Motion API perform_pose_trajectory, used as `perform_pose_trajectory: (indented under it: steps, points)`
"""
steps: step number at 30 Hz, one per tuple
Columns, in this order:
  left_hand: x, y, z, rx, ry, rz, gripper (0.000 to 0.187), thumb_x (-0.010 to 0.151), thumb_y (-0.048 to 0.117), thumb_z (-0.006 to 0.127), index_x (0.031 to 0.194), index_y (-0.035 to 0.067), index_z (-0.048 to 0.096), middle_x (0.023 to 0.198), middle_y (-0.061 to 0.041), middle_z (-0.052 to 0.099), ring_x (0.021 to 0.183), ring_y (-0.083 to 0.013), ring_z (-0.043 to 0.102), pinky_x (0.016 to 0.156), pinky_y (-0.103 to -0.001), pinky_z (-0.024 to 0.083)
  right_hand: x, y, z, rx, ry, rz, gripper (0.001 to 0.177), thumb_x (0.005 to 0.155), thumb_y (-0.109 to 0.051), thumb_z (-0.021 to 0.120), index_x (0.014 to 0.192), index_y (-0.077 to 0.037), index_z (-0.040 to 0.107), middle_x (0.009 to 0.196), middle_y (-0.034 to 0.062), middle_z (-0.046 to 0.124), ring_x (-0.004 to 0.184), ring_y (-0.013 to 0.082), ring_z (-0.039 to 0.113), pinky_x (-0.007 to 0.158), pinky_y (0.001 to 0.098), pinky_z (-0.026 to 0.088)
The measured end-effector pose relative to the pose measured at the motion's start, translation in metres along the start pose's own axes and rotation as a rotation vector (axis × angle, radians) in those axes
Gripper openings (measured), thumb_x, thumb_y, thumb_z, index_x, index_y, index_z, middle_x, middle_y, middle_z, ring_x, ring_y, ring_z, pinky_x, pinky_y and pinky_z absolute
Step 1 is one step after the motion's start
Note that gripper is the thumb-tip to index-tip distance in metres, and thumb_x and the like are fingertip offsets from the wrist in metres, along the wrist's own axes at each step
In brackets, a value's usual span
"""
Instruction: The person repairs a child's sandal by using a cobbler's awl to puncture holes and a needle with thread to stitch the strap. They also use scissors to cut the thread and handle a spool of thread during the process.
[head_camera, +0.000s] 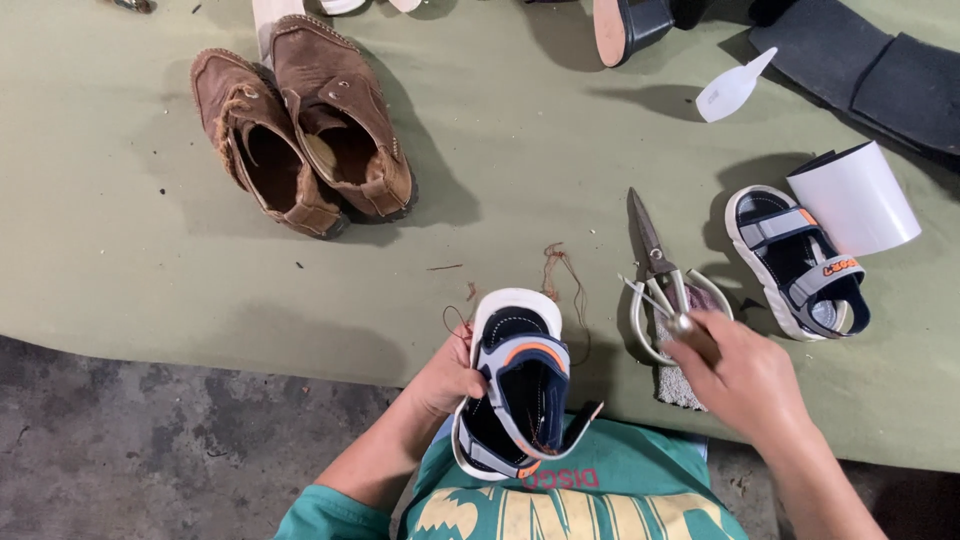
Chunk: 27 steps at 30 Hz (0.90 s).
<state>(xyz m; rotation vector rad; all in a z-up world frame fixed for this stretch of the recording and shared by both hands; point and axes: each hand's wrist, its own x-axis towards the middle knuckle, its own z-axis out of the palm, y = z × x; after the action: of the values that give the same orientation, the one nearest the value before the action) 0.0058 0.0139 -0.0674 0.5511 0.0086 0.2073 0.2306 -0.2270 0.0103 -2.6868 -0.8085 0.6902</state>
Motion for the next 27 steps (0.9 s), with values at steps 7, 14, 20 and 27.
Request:
perform_pose_trajectory:
  steps: [7, 14, 20, 27]
  points:
    - [-0.001, -0.022, -0.006, 0.046, 0.226, 0.088, 0.063, 0.048, 0.013, 0.100, 0.099, -0.007, 0.069, 0.078, -0.017, 0.073, 0.070, -0.0236, 0.075, 0.066, -0.036, 0.064, 0.059, 0.046, 0.060, -0.200, 0.468, -0.259, 0.050, 0.090, -0.058, 0.073, 0.124, -0.023, 0.070, 0.103, 0.0024, 0.071, 0.093, 0.0310, 0.073, 0.082, 0.0408, 0.058]
    - [0.018, -0.029, -0.023, 0.470, 0.367, 0.203, 0.043, 0.077, 0.019, 0.092, 0.114, 0.008, 0.072, 0.106, -0.005, 0.077, 0.097, -0.0113, 0.070, 0.090, -0.031, 0.059, -0.023, -0.046, 0.005, 0.337, 0.448, -0.727, 0.024, 0.085, -0.015, 0.078, 0.109, -0.014, 0.076, 0.123, 0.0147, 0.064, 0.111, 0.0225, 0.065, 0.099, 0.0355, 0.053]
    - [0.022, -0.053, -0.002, 0.542, 0.270, 0.080, 0.046, 0.079, 0.020, 0.090, 0.118, 0.006, 0.070, 0.106, 0.000, 0.075, 0.097, -0.0088, 0.065, 0.089, -0.030, 0.058, -0.007, -0.051, 0.030, 0.037, 0.061, -0.564, 0.034, 0.079, -0.031, 0.069, 0.106, -0.012, 0.074, 0.134, 0.0123, 0.060, 0.120, 0.0366, 0.057, 0.099, 0.0492, 0.047]
    - [0.026, -0.045, 0.000, 0.556, 0.206, 0.356, 0.005, 0.105, 0.007, 0.058, 0.103, 0.011, 0.062, 0.161, -0.019, 0.040, 0.150, -0.0257, 0.041, 0.125, -0.042, 0.032, 0.002, -0.042, 0.050, 0.124, -0.012, -0.544, 0.017, 0.083, -0.018, 0.068, 0.097, -0.014, 0.076, 0.092, 0.0103, 0.062, 0.092, 0.0341, 0.060, 0.074, 0.0457, 0.052]
